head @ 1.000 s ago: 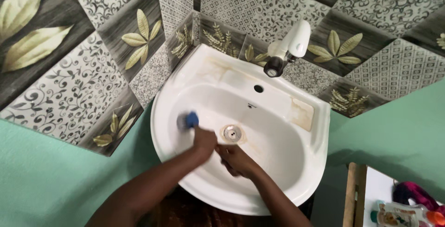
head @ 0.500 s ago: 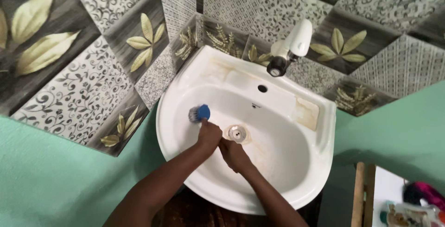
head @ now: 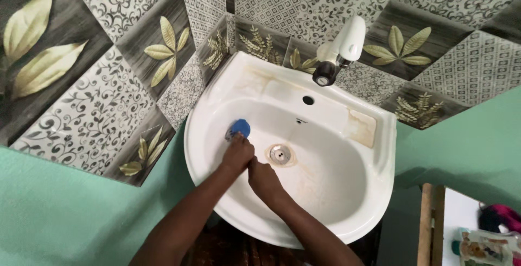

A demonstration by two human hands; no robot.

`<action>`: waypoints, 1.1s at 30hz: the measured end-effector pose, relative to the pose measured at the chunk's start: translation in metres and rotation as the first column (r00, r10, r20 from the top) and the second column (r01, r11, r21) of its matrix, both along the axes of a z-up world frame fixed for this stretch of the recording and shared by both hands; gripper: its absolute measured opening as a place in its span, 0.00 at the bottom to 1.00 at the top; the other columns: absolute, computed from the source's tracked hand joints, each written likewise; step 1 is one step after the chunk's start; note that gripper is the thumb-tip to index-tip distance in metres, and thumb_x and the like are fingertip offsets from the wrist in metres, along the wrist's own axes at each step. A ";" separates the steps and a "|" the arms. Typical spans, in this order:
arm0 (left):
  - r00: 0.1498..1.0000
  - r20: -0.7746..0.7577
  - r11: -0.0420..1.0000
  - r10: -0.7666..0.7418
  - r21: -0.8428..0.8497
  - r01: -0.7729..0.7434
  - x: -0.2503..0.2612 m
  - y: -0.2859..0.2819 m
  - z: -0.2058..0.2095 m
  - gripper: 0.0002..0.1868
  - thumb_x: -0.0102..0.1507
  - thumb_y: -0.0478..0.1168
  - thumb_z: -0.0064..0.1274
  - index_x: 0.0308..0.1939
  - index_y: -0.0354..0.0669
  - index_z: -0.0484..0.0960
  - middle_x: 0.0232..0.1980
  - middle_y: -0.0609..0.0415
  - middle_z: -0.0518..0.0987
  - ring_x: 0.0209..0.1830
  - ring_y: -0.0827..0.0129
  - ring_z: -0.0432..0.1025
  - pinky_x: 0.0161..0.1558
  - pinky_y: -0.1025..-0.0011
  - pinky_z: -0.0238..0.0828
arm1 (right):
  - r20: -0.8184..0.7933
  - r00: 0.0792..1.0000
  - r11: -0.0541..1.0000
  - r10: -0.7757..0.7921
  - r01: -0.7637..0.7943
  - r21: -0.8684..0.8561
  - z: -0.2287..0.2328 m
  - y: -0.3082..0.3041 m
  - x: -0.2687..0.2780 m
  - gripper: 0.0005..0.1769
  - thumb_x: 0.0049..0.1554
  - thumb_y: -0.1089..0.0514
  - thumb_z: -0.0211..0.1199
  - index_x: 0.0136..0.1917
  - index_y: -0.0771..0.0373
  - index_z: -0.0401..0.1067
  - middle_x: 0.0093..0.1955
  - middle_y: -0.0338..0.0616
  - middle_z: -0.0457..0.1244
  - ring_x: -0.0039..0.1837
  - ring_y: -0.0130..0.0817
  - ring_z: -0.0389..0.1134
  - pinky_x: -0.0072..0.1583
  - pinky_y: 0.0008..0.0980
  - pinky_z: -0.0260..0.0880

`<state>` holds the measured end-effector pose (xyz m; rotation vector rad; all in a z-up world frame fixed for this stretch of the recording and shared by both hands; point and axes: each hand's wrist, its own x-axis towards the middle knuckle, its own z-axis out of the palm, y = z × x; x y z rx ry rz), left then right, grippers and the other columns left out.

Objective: The person scrubs a white bathroom sink with a blue brush, rinses their hands, and then washes a black cloth under the running tap. They wring out the cloth and use it to wipe the patterned tiles on the wall above the sink.

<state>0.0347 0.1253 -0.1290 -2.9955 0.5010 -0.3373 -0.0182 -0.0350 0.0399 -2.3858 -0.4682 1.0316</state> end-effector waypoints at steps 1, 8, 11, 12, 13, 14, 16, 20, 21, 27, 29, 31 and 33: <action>0.989 -0.146 0.995 0.021 -0.093 -0.034 -0.011 -0.009 -0.002 0.08 0.55 0.40 0.58 0.35 0.43 0.89 0.44 0.42 0.84 0.54 0.49 0.75 0.57 0.56 0.74 | -0.038 0.999 0.999 0.035 -0.036 -0.021 0.005 -0.008 -0.008 0.25 0.70 0.41 0.46 0.54 0.62 0.75 0.28 0.49 0.65 0.26 0.38 0.68 0.32 0.38 0.69; 0.574 -0.782 0.966 -0.243 -0.246 0.074 -0.100 -0.110 0.073 0.13 0.55 0.33 0.52 0.41 0.39 0.89 0.44 0.39 0.85 0.47 0.47 0.80 0.47 0.53 0.79 | -0.245 0.944 0.930 0.220 -0.278 -0.238 0.093 -0.107 -0.018 0.20 0.65 0.46 0.48 0.65 0.50 0.73 0.28 0.49 0.65 0.28 0.40 0.69 0.33 0.41 0.71; 0.677 -0.702 0.944 -0.224 -0.328 -0.028 -0.075 -0.091 0.039 0.11 0.58 0.33 0.52 0.41 0.41 0.88 0.44 0.38 0.84 0.48 0.46 0.79 0.49 0.53 0.77 | -0.259 0.953 0.909 0.155 -0.240 -0.341 0.063 -0.087 -0.007 0.32 0.71 0.44 0.42 0.51 0.75 0.76 0.26 0.46 0.63 0.27 0.40 0.67 0.31 0.39 0.69; 0.732 -0.658 0.935 -0.176 -0.345 -0.085 -0.059 -0.083 0.017 0.10 0.59 0.34 0.52 0.41 0.40 0.88 0.44 0.38 0.83 0.48 0.46 0.78 0.50 0.54 0.76 | -0.145 0.975 0.935 0.167 -0.204 -0.290 0.044 -0.068 0.002 0.35 0.73 0.42 0.41 0.47 0.74 0.77 0.26 0.48 0.65 0.27 0.39 0.68 0.31 0.33 0.67; 0.820 -0.556 0.924 -0.135 -0.369 -0.098 -0.039 -0.066 -0.005 0.09 0.60 0.34 0.52 0.40 0.39 0.87 0.43 0.37 0.83 0.48 0.46 0.78 0.51 0.54 0.75 | -0.026 0.985 0.957 0.170 -0.172 -0.232 0.027 -0.050 0.006 0.39 0.75 0.40 0.40 0.44 0.72 0.78 0.26 0.51 0.67 0.27 0.38 0.70 0.32 0.28 0.64; 0.898 -0.428 0.914 -0.102 -0.398 -0.086 -0.016 -0.047 -0.023 0.09 0.61 0.34 0.52 0.39 0.38 0.87 0.43 0.37 0.83 0.49 0.45 0.78 0.52 0.54 0.75 | -0.015 0.999 0.994 -0.031 0.029 -0.103 0.013 -0.030 0.009 0.31 0.71 0.44 0.39 0.47 0.70 0.74 0.30 0.55 0.67 0.28 0.44 0.70 0.33 0.39 0.69; 0.982 -0.179 0.932 -0.059 -0.363 -0.010 0.005 -0.024 -0.046 0.09 0.58 0.36 0.53 0.35 0.37 0.87 0.42 0.36 0.83 0.50 0.45 0.78 0.54 0.53 0.74 | -0.021 0.970 0.969 -0.243 0.244 0.026 -0.004 0.000 0.007 0.23 0.67 0.50 0.38 0.52 0.67 0.70 0.35 0.60 0.67 0.30 0.50 0.70 0.34 0.51 0.74; 0.954 -0.297 0.999 0.032 0.036 -0.022 -0.028 -0.058 -0.046 0.11 0.59 0.34 0.52 0.39 0.43 0.89 0.44 0.39 0.84 0.50 0.50 0.79 0.58 0.51 0.71 | -0.097 0.994 0.994 -0.050 0.040 -0.103 0.009 -0.035 -0.013 0.22 0.67 0.49 0.42 0.56 0.63 0.72 0.37 0.58 0.68 0.31 0.46 0.70 0.33 0.45 0.73; 0.885 -0.464 0.988 -0.038 -0.151 -0.037 -0.046 -0.075 -0.035 0.12 0.62 0.34 0.49 0.41 0.46 0.89 0.45 0.40 0.84 0.48 0.50 0.79 0.53 0.52 0.74 | -0.135 0.991 0.990 -0.001 -0.019 -0.141 0.022 -0.054 -0.016 0.21 0.67 0.48 0.43 0.57 0.62 0.73 0.38 0.58 0.68 0.31 0.46 0.70 0.33 0.44 0.72; 0.621 -0.637 0.861 -0.458 -0.492 0.130 -0.099 -0.156 0.027 0.19 0.63 0.40 0.56 0.57 0.40 0.80 0.44 0.37 0.84 0.44 0.44 0.79 0.45 0.50 0.76 | -0.219 0.976 0.911 0.018 -0.107 -0.399 0.079 -0.139 -0.037 0.22 0.68 0.48 0.47 0.60 0.61 0.76 0.42 0.54 0.70 0.32 0.39 0.71 0.31 0.37 0.71; 0.636 -0.604 0.829 -0.479 -0.549 0.103 -0.086 -0.161 0.034 0.25 0.64 0.39 0.54 0.65 0.40 0.73 0.45 0.36 0.83 0.45 0.44 0.78 0.45 0.50 0.75 | -0.110 0.994 0.935 0.020 -0.058 -0.349 0.066 -0.146 -0.036 0.21 0.67 0.45 0.49 0.61 0.58 0.75 0.42 0.50 0.72 0.31 0.39 0.72 0.33 0.37 0.75; 0.645 -0.637 0.860 -0.422 -0.507 0.062 -0.058 -0.159 0.052 0.36 0.59 0.30 0.49 0.74 0.44 0.64 0.47 0.37 0.82 0.46 0.45 0.78 0.44 0.49 0.75 | -0.007 1.000 0.955 0.002 -0.004 -0.297 0.041 -0.154 -0.034 0.20 0.67 0.45 0.50 0.60 0.57 0.74 0.42 0.50 0.72 0.32 0.40 0.72 0.37 0.39 0.76; 0.701 -0.662 0.932 -0.267 -0.363 0.012 -0.021 -0.149 0.085 0.37 0.62 0.33 0.49 0.76 0.48 0.59 0.48 0.39 0.81 0.48 0.47 0.78 0.46 0.48 0.73 | 0.082 0.996 0.970 -0.036 0.055 -0.236 0.006 -0.150 -0.035 0.20 0.67 0.47 0.47 0.60 0.56 0.74 0.42 0.52 0.72 0.34 0.45 0.73 0.42 0.44 0.76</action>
